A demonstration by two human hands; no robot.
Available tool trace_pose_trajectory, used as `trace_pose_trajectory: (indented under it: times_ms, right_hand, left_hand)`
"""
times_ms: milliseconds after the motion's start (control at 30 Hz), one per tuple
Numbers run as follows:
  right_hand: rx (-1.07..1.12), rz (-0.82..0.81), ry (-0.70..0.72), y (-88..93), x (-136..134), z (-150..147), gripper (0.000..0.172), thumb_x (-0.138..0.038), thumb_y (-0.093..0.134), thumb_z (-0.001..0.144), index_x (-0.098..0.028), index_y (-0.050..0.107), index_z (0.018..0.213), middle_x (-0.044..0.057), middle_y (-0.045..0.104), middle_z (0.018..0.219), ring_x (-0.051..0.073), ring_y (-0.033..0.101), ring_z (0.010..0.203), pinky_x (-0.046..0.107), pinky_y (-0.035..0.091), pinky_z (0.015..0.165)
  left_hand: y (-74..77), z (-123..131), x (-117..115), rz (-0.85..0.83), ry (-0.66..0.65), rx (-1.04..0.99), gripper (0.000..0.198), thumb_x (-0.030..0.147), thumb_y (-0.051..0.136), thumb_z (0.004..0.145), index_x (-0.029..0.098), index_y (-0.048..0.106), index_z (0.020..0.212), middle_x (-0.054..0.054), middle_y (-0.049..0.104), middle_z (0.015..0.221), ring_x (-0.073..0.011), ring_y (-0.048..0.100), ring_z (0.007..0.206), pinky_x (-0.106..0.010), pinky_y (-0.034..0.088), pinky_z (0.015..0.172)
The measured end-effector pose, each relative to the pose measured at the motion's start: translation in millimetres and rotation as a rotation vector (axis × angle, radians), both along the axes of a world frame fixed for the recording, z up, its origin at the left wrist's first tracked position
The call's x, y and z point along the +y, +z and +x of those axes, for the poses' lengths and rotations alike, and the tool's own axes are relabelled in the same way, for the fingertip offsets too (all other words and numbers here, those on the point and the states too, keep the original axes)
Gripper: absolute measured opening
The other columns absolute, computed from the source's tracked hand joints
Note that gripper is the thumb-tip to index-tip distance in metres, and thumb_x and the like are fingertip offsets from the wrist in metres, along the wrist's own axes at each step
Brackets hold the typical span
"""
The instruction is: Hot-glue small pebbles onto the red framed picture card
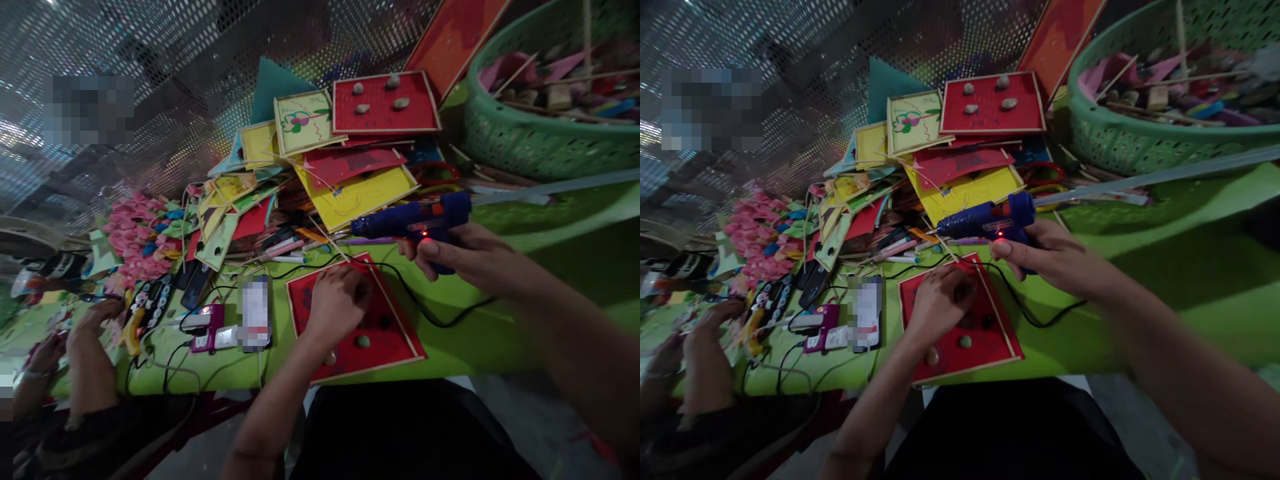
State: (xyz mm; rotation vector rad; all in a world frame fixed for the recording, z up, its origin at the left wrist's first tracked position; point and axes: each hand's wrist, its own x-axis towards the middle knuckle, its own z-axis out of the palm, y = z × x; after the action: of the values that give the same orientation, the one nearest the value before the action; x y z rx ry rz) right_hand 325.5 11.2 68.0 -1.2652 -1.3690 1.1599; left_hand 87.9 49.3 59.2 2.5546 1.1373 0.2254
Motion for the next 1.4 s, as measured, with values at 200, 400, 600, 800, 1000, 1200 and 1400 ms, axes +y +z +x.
trace_pose_trajectory:
  times_ms: [200, 400, 600, 800, 1000, 1200, 1400]
  right_hand:
    - [-0.015, 0.003, 0.000, -3.7, 2, 3, 0.058, -0.072, 0.060, 0.085, -0.016, 0.063, 0.069, 0.004, 0.059, 0.069, 0.013, 0.051, 0.056, 0.029, 0.040, 0.055]
    - [-0.002, 0.020, -0.019, -1.1, 2, 3, 0.058, -0.073, 0.062, 0.083, -0.016, 0.063, 0.070, 0.003, 0.058, 0.068, 0.012, 0.051, 0.056, 0.028, 0.041, 0.054]
    - [0.049, 0.058, 0.005, -3.1, 1, 4, 0.052, -0.067, 0.062, 0.088, -0.018, 0.061, 0.069, 0.002, 0.059, 0.071, 0.011, 0.052, 0.056, 0.028, 0.041, 0.054]
    - [0.070, 0.046, 0.010, -1.5, 0, 2, 0.051, -0.066, 0.065, 0.087, -0.018, 0.061, 0.070, 0.001, 0.059, 0.068, 0.011, 0.051, 0.053, 0.029, 0.039, 0.055]
    - [0.076, 0.041, 0.009, -2.3, 1, 2, 0.046, -0.064, 0.066, 0.087, -0.018, 0.065, 0.082, 0.001, 0.060, 0.069, 0.011, 0.052, 0.053, 0.028, 0.039, 0.055]
    - [0.096, 0.045, 0.027, -11.6, 1, 8, 0.037, -0.055, 0.064, 0.092, -0.018, 0.067, 0.092, 0.001, 0.061, 0.071, 0.012, 0.054, 0.056, 0.028, 0.040, 0.058]
    - [0.066, -0.011, -0.008, -9.5, -1, 8, 0.044, -0.062, 0.066, 0.086, -0.019, 0.066, 0.086, 0.003, 0.063, 0.071, 0.015, 0.055, 0.059, 0.030, 0.042, 0.060]
  left_hand:
    - [-0.3, 0, -2, -0.039, 0.058, -0.004, 0.001, 0.023, 0.066, 0.085, 0.022, 0.066, 0.085, -0.004, 0.073, 0.095, -0.0234, 0.064, 0.097, -0.036, 0.043, 0.088]
    - [13.0, -7, 0, -0.113, 0.102, -0.014, 0.026, 0.032, 0.066, 0.088, 0.025, 0.068, 0.113, -0.004, 0.075, 0.101, -0.0267, 0.065, 0.099, -0.040, 0.042, 0.089]
    - [43.6, -35, 6, -0.118, 0.094, -0.011, 0.018, 0.026, 0.061, 0.089, 0.022, 0.070, 0.104, -0.005, 0.074, 0.101, -0.0254, 0.064, 0.101, -0.037, 0.043, 0.089]
    - [32.1, -44, 2, -0.182, 0.027, 0.158, 0.025, 0.034, 0.067, 0.084, 0.023, 0.072, 0.105, -0.007, 0.071, 0.108, -0.0270, 0.064, 0.103, -0.037, 0.046, 0.088]
    - [19.2, -41, -2, -0.129, 0.054, 0.195, 0.027, 0.025, 0.068, 0.078, 0.022, 0.069, 0.104, -0.007, 0.069, 0.107, -0.0277, 0.064, 0.100, -0.037, 0.048, 0.085]
    - [18.9, -51, 0, -0.224, 0.102, 0.055, 0.020, 0.027, 0.061, 0.086, 0.021, 0.072, 0.101, -0.007, 0.071, 0.102, -0.0251, 0.065, 0.099, -0.036, 0.047, 0.088]
    - [6.4, -58, 8, -0.471, 0.273, -0.458, 0.023, 0.035, 0.058, 0.090, 0.018, 0.071, 0.100, -0.007, 0.074, 0.100, -0.0201, 0.065, 0.095, -0.033, 0.049, 0.088]
